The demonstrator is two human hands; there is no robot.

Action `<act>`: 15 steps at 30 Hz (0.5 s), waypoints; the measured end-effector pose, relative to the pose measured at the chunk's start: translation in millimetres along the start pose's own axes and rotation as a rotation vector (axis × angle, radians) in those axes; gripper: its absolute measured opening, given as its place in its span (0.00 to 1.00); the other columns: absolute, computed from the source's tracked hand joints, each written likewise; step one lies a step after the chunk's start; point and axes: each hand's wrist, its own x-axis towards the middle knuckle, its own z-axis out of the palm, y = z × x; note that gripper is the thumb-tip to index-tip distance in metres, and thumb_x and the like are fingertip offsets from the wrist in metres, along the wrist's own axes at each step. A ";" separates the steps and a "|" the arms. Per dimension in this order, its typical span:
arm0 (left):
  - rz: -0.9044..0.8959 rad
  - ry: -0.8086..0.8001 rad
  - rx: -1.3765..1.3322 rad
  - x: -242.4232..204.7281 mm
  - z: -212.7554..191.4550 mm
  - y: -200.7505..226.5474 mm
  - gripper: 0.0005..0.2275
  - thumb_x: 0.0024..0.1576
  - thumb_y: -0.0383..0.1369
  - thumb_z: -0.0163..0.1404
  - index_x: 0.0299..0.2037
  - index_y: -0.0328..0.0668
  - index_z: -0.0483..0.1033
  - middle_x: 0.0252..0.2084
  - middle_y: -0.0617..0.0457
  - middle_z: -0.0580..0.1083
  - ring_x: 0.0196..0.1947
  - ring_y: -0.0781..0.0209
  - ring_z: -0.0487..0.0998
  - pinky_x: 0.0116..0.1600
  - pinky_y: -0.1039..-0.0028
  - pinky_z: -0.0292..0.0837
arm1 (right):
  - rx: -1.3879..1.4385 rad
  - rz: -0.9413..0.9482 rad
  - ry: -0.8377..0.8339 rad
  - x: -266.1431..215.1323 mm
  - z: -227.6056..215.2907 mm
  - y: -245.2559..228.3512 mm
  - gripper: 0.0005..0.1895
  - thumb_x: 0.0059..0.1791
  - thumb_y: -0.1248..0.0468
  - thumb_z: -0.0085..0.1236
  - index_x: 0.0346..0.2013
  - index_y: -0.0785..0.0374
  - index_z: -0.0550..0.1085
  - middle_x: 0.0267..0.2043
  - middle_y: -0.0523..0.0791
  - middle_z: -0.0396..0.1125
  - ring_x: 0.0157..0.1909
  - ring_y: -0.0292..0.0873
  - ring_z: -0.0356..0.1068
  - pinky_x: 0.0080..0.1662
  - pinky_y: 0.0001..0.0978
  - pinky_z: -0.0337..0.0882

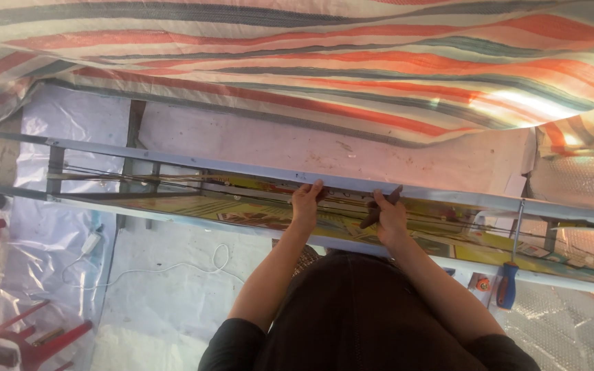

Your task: Assembling a large sign frame using a screwdriver and applying a white backing sheet

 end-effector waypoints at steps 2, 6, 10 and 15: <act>0.002 -0.005 0.043 7.7 -5.7 -12.4 0.14 0.66 0.40 0.57 0.40 0.33 0.80 0.38 0.40 0.80 0.43 0.54 0.82 0.55 0.52 0.74 | -0.152 0.000 -0.001 14.4 -9.1 10.1 0.27 0.56 0.52 0.61 0.58 0.72 0.67 0.53 0.57 0.66 0.57 0.56 0.66 0.62 0.63 0.63; -0.001 -0.077 0.150 -52.7 21.3 75.5 0.14 0.66 0.41 0.58 0.45 0.34 0.81 0.43 0.38 0.80 0.46 0.51 0.82 0.53 0.54 0.75 | -0.995 -0.306 -0.198 -25.6 -3.0 -18.6 0.18 0.55 0.56 0.60 0.55 0.63 0.78 0.53 0.52 0.74 0.54 0.62 0.72 0.46 0.57 0.78; -0.094 -0.039 0.079 -65.5 -19.8 117.2 0.22 0.60 0.46 0.64 0.54 0.36 0.79 0.49 0.40 0.80 0.46 0.53 0.82 0.54 0.58 0.76 | -1.379 -0.731 -0.211 -25.0 63.9 -57.0 0.22 0.50 0.64 0.61 0.60 0.49 0.75 0.55 0.44 0.71 0.57 0.53 0.68 0.47 0.52 0.78; -0.027 0.160 0.063 -31.1 -117.3 170.9 0.23 0.65 0.52 0.54 0.48 0.34 0.81 0.40 0.40 0.80 0.37 0.52 0.82 0.39 0.62 0.78 | -1.534 -0.747 -0.381 47.0 145.5 -18.0 0.26 0.48 0.65 0.60 0.62 0.46 0.74 0.60 0.44 0.71 0.60 0.58 0.68 0.53 0.56 0.76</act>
